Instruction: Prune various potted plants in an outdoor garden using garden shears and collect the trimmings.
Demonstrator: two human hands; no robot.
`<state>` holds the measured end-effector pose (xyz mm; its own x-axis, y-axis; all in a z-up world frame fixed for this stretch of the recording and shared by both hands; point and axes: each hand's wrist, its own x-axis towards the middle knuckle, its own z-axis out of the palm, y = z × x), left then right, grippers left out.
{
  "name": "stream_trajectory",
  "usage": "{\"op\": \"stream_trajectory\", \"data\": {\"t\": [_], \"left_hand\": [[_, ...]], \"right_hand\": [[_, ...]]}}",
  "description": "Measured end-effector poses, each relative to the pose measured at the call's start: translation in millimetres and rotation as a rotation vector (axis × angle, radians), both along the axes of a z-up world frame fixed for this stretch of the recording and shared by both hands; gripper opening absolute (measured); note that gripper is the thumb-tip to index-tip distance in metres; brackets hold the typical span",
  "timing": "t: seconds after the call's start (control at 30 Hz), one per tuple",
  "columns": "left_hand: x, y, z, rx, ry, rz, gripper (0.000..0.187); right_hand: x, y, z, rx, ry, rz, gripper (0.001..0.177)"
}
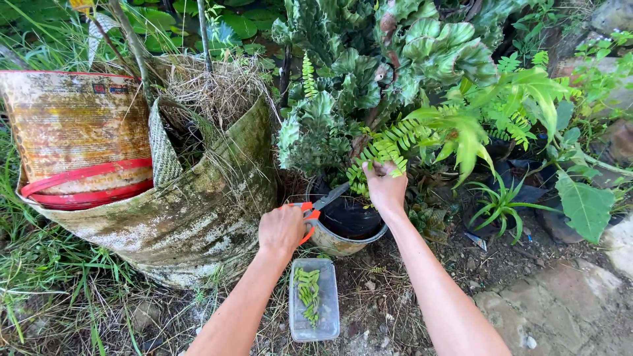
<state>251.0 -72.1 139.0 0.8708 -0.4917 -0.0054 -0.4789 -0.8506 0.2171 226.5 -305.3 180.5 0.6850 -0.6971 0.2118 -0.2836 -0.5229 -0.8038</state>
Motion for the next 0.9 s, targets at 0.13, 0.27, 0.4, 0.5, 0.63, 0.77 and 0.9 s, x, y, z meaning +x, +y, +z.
{"op": "stream_trajectory", "data": {"t": [0.13, 0.27, 0.4, 0.5, 0.63, 0.77, 0.9], "left_hand": [[-3, 18, 33, 0.115, 0.113, -0.001, 0.041], [0, 29, 43, 0.003, 0.23, -0.003, 0.055], [-1, 39, 39, -0.041, 0.452, -0.063, 0.043], [-2, 44, 42, 0.023, 0.46, -0.06, 0.047], [-3, 46, 48, 0.026, 0.407, -0.028, 0.05], [0, 47, 42, 0.107, 0.453, -0.044, 0.049], [-10, 52, 49, 0.238, 0.512, -0.061, 0.062]], "right_hand": [[-7, 3, 6, 0.155, -0.148, 0.068, 0.028], [-19, 13, 30, 0.194, -0.017, 0.025, 0.024], [-30, 11, 16, 0.147, -0.051, 0.075, 0.027], [-48, 18, 9, 0.107, -0.023, 0.13, 0.024], [-69, 22, -10, 0.125, 0.02, 0.173, 0.022], [-96, 27, -29, 0.089, 0.1, 0.251, 0.02], [-124, 31, -52, 0.1, 0.305, 0.37, 0.019]]}}
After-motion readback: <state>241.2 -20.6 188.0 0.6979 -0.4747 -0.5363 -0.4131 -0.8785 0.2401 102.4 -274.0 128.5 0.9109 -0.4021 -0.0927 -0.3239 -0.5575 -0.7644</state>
